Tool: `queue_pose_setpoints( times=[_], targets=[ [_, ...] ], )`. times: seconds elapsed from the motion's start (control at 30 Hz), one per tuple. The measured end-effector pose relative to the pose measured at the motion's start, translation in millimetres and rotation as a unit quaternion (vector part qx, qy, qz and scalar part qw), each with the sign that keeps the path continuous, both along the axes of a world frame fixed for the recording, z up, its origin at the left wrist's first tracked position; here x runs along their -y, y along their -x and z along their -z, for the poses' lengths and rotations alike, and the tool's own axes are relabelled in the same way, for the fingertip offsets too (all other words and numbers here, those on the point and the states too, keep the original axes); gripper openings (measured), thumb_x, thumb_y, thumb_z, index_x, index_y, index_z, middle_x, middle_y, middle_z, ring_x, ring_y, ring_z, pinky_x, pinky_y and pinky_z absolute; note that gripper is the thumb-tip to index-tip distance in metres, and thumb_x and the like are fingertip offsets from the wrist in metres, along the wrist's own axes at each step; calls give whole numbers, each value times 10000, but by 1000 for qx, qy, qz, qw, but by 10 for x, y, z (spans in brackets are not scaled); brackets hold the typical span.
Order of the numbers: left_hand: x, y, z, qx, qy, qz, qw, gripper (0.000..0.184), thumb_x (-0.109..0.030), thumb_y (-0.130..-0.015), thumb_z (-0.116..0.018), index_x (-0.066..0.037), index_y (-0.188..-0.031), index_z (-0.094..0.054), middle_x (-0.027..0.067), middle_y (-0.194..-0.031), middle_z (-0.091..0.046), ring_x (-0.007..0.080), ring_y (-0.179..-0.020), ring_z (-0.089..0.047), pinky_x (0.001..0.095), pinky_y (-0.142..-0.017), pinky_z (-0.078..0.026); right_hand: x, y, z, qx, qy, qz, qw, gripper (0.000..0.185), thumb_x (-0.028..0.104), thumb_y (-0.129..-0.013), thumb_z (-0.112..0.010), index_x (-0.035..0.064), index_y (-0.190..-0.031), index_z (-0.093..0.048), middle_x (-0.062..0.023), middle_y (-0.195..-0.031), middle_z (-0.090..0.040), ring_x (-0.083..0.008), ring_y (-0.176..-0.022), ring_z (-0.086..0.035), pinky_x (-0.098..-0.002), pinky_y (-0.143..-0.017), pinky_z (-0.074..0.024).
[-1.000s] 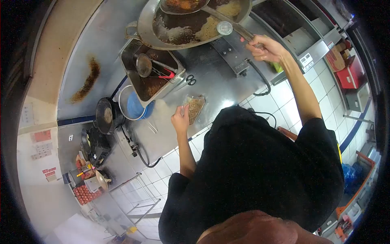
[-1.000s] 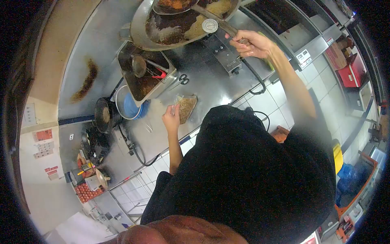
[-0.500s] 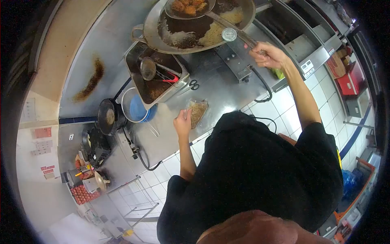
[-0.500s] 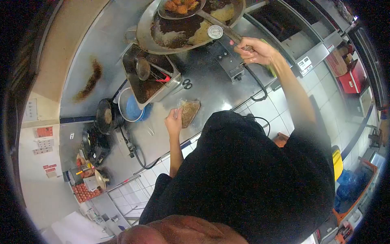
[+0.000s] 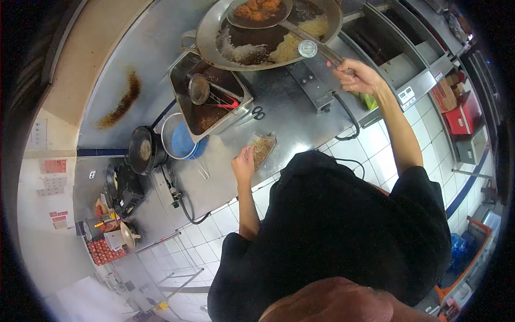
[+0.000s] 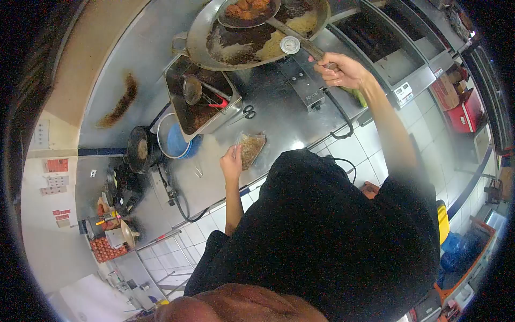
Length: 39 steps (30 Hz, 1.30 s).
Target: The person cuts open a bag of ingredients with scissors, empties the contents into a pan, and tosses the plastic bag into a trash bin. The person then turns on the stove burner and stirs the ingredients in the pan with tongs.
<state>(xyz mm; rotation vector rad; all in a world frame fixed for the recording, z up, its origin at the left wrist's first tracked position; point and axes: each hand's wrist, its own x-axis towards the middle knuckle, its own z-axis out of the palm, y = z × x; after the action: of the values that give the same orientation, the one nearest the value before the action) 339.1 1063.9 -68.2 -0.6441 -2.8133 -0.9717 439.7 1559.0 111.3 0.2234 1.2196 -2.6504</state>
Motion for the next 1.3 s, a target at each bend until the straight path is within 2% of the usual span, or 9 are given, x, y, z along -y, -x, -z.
queue_pose_setpoints(
  times=[0.3, 0.77, 0.9, 0.97, 1.03, 1.07, 1.13, 1.2, 1.3],
  targets=[
    [64, -12, -754, -54, -53, 19, 997, 210, -261, -1032, -679, -111, -1074, -820, 233, -836, -739, 405, -736, -743, 440, -682, -586, 28, -9, -45, 4, -42, 14, 999, 342, 229, -1081, -503, 11, -1337, -567, 54, -661, -386, -34, -481, -284, -222, -467, -279],
    [605, 208, -456, 13, 8, 3, 1000, 212, -278, -1003, -729, -87, -962, -810, 209, -732, -706, 387, -633, -712, 442, -585, -537, 378, -174, -170, 53, 21, 160, 985, 615, 445, -1113, -492, -33, -1497, -544, 62, -663, -377, -37, -492, -290, -232, -462, -282],
    [787, 223, -526, 59, -20, 8, 998, 243, -308, -992, -746, -76, -941, -801, 200, -719, -706, 382, -622, -705, 440, -582, -528, 496, -395, 890, 54, -58, 293, 953, 591, 494, -1082, -541, -24, -1355, -618, 58, -727, -452, -56, -518, -319, -233, -483, -283],
    [831, 259, -625, 85, -28, 9, 996, 262, -325, -988, -751, -71, -937, -796, 193, -713, -707, 381, -623, -702, 443, -593, -530, 1028, -367, 1457, 84, -174, 191, 962, 481, 456, -1054, -593, 26, -1257, -671, 46, -768, -518, -61, -554, -406, -213, -511, -330],
    [925, 317, -629, 92, -1, 30, 995, 270, -334, -981, -759, -69, -938, -792, 186, -706, -706, 382, -623, -697, 448, -606, -532, 1998, 118, 1162, 186, -418, 60, 887, 375, 385, -1011, -667, 80, -1225, -714, 41, -823, -592, -60, -643, -511, -221, -558, -427],
    [993, 316, -550, 90, 2, 46, 995, 253, -322, -981, -758, -73, -950, -794, 175, -741, -722, 374, -644, -702, 444, -623, -537, 2103, 332, 1692, 103, -453, -7, 886, 291, 268, -965, -699, 117, -1211, -735, -22, -881, -694, -150, -742, -646, -309, -674, -549],
    [1054, 420, -360, 75, 2, 84, 994, 220, -298, -981, -757, -82, -974, -800, 152, -811, -753, 357, -686, -713, 436, -656, -546, 2489, 893, 2330, -158, -674, 50, 719, 295, 170, -945, -656, 105, -1220, -741, -78, -1026, -744, -256, -946, -707, -420, -841, -584],
    [1045, 459, -518, 77, 2, 101, 992, 204, -277, -994, -737, -85, -987, -801, 131, -931, -768, 346, -785, -724, 432, -703, -555, 2745, 1372, 2503, -191, -792, 89, 573, 319, 131, -951, -609, 120, -1239, -745, -118, -1174, -727, -322, -1139, -674, -469, -946, -561],
    [1023, 546, -641, 78, 3, 114, 990, 203, -257, -1022, -688, -85, -1035, -795, 114, -1063, -757, 350, -919, -720, 435, -772, -562, 2925, 1717, 2706, -126, -873, 47, 470, 307, 159, -959, -608, 125, -1234, -741, -109, -1242, -701, -291, -1210, -637, -459, -972, -553]
  ],
)
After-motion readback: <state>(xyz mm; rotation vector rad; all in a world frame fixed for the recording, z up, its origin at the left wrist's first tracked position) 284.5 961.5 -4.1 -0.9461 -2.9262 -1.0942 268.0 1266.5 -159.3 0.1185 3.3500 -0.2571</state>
